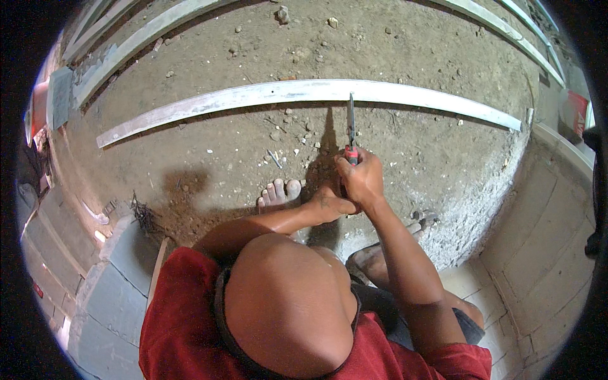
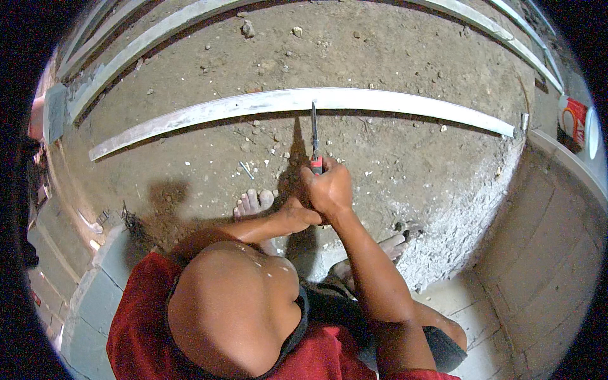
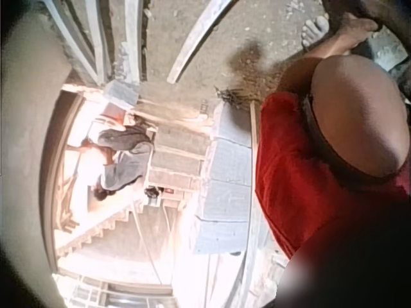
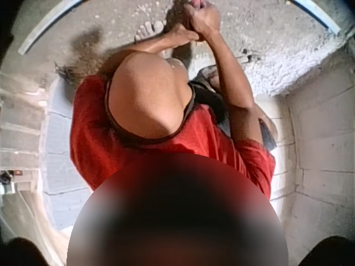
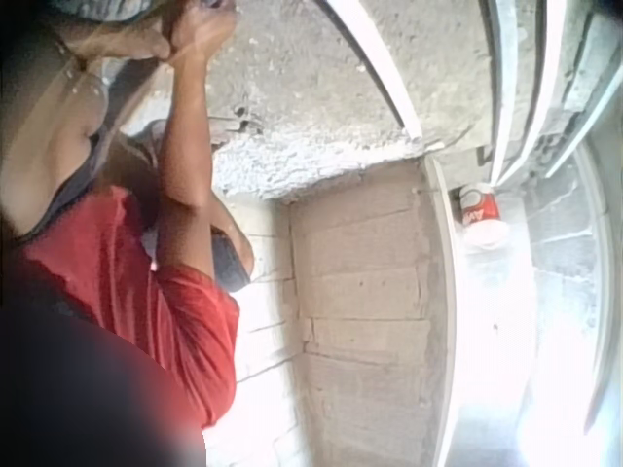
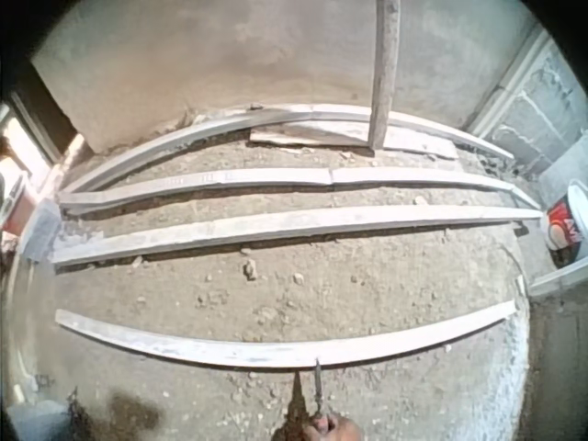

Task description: The person sits on the floor and uses pliers to cut a long white metal profile into shorter pieces. They repeatedly score and snap the profile, then separate the cut sections by hand.

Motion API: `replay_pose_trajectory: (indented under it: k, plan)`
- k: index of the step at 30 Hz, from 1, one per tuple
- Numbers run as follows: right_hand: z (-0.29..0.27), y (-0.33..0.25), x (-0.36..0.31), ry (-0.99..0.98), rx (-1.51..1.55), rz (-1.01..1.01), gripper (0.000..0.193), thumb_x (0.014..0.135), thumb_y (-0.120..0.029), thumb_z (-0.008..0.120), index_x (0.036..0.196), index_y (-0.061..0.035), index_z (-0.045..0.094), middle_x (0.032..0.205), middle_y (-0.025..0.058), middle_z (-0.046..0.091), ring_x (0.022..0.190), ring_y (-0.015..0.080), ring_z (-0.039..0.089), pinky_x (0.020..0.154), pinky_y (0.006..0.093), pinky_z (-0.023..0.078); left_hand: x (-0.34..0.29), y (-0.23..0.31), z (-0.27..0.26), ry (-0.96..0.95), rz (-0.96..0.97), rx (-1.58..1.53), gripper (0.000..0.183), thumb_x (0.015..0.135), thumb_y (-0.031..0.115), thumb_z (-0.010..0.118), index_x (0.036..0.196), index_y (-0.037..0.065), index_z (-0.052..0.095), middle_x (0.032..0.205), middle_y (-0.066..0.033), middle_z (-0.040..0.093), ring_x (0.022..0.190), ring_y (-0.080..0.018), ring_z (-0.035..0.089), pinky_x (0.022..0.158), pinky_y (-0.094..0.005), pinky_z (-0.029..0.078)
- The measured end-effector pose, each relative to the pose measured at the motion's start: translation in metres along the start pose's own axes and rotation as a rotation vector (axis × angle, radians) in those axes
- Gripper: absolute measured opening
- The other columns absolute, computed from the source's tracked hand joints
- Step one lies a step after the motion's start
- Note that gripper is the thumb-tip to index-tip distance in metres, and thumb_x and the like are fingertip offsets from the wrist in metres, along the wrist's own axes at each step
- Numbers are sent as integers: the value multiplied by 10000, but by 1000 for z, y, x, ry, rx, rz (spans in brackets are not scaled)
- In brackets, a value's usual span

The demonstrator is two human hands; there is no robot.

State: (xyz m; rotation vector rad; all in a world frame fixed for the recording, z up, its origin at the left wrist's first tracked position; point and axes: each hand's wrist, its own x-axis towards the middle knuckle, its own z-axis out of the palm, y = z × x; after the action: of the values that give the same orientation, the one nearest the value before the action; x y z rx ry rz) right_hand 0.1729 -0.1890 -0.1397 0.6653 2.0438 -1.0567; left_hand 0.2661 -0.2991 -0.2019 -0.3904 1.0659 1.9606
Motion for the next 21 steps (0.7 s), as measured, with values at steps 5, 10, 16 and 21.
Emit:
replay_pose_trajectory:
  k: [5,10,16,21]
  plan:
    - [3,1,1,12,19,-24,331,788,-325,707,836,-1,665,742,209,670,682,363,648,693,435,504,0,9,-2,-7,-7,106,586,647,124,761,1193,36,566,1113,-60,633,1069,-200,596,943,-352,473]
    - [-5,4,-1,-83,65,-29,363,786,-343,709,874,6,664,770,181,681,682,290,639,701,405,501,-7,78,-6,-164,-326,787,558,675,478,783,972,20,669,876,-148,677,842,-270,657,766,-362,517]
    - [-17,4,-2,-142,152,-58,316,806,-339,712,844,-36,632,687,55,615,600,151,557,579,319,443,-9,185,-28,582,627,1467,514,733,415,798,1156,151,674,1105,-82,686,1045,-290,631,914,-409,484]
    - [-10,3,-1,-108,96,8,376,775,-378,707,840,-11,660,711,114,644,650,209,566,666,366,472,37,199,-46,599,713,1586,540,736,344,794,1233,182,657,1183,-54,666,1118,-255,577,984,-433,373]
